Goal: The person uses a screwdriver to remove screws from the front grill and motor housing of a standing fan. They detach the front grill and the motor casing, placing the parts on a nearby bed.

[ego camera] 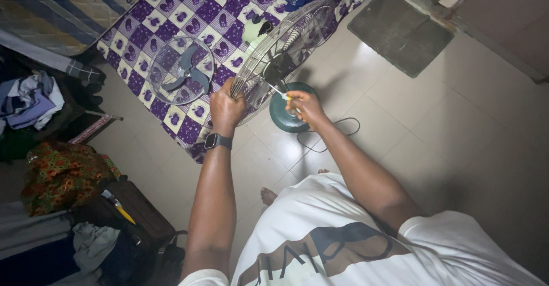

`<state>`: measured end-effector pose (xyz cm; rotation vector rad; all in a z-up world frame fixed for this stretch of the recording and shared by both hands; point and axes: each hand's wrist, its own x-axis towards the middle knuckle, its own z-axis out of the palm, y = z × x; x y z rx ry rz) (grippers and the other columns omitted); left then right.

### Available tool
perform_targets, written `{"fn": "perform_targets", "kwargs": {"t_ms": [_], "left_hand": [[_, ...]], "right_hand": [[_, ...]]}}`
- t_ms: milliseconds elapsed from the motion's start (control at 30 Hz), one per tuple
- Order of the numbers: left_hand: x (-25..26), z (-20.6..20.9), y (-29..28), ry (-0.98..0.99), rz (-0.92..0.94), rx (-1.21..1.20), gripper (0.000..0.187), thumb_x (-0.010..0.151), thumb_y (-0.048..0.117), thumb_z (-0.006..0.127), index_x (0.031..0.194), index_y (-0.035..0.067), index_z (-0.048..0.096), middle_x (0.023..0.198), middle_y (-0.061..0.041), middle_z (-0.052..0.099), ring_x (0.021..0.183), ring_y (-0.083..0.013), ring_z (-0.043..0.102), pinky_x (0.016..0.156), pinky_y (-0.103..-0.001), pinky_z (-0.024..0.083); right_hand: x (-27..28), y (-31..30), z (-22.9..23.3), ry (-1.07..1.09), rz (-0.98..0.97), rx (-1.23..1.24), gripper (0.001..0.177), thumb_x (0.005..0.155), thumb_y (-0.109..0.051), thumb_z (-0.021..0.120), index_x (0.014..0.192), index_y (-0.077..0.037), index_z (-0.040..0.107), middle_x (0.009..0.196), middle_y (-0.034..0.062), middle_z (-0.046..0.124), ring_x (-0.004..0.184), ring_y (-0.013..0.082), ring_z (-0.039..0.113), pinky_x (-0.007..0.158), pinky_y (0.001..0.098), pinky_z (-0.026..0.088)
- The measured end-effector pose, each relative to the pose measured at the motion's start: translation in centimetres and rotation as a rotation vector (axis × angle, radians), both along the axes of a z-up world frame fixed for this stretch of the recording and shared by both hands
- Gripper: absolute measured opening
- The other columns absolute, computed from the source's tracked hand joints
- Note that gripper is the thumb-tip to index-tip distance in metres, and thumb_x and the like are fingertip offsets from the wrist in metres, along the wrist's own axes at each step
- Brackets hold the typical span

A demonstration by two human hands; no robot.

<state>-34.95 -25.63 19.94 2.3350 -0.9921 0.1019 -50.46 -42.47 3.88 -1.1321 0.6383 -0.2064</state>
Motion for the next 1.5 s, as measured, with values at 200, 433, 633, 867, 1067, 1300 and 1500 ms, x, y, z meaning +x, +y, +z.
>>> {"fn": "perform_targets", "kwargs": {"t_ms": [200,433,633,867,1067,1300,1500], "left_hand": [[0.0,-0.1,-0.1,0.075,0.019,0.011,0.032,0.086,0.011,0.062,0.116,0.007,0.072,0.085,-0.021,0.075,0.073,-0.0355,0.075,0.071,-0.046,0.06],[0.3,-0.4,0.0,-0.024,-0.043,-0.045,0.028,0.088,0.012,0.063,0.114,0.008,0.073,0.084,-0.021,0.074,0.075,-0.0389,0.073,0.071,-0.048,0.058],[0.2,-0.2,0.1,0.007,-0.022,-0.007,0.033,0.084,0.01,0.061,0.115,0.008,0.073,0.08,-0.022,0.073,0.071,-0.038,0.073,0.069,-0.048,0.058],[0.1,0.4,-0.1,0.089,0.03,0.06,0.036,0.084,0.009,0.059,0.118,0.007,0.072,0.08,-0.02,0.074,0.067,-0.0327,0.074,0.069,-0.045,0.059],[0.1,0.1,-0.1,0.05,0.006,0.041,0.035,0.083,0.009,0.062,0.117,0.007,0.073,0.081,-0.022,0.073,0.071,-0.0357,0.074,0.071,-0.046,0.059],[0.4,-0.2,0.2,0.029,-0.044,0.009,0.037,0.082,0.01,0.065,0.118,0.007,0.07,0.085,-0.022,0.074,0.075,-0.0377,0.074,0.074,-0.046,0.059],[0.1,-0.1,0.1,0.031,-0.001,0.029,0.036,0.082,0.01,0.065,0.117,0.007,0.072,0.086,-0.023,0.074,0.078,-0.0384,0.074,0.076,-0.047,0.059]], "right_hand": [[0.4,-0.2,-2.0,-0.058,-0.023,0.052,0.042,0.089,-0.011,0.065,0.129,0.0,0.062,0.088,0.0051,0.072,0.059,0.0021,0.057,0.044,0.019,0.037],[0.7,-0.4,-2.3,-0.051,-0.029,0.031,0.041,0.088,-0.01,0.066,0.127,0.0,0.065,0.086,0.005,0.072,0.053,0.0035,0.05,0.043,0.0195,0.035],[0.8,0.1,-1.9,-0.026,-0.042,0.001,0.039,0.087,-0.011,0.067,0.125,-0.002,0.067,0.086,0.0031,0.073,0.056,0.0019,0.054,0.045,0.019,0.036],[0.5,-0.1,-1.5,-0.053,-0.039,0.001,0.041,0.086,-0.01,0.068,0.126,0.0,0.067,0.086,0.004,0.072,0.056,0.003,0.053,0.045,0.0194,0.036],[0.5,-0.6,-2.6,-0.04,-0.022,0.16,0.04,0.088,-0.013,0.066,0.127,-0.003,0.063,0.085,0.0057,0.072,0.049,0.0048,0.047,0.04,0.0223,0.031],[0.3,-2.7,-3.9,-0.13,0.074,0.803,0.027,0.099,-0.023,0.061,0.119,-0.006,0.055,0.087,0.0096,0.07,0.047,0.0099,0.047,0.038,0.0265,0.033],[1.3,-1.3,-3.8,-0.04,-0.029,-0.033,0.035,0.097,-0.018,0.067,0.129,-0.004,0.07,0.093,0.0091,0.075,0.058,0.0046,0.056,0.045,0.0233,0.037]]}}
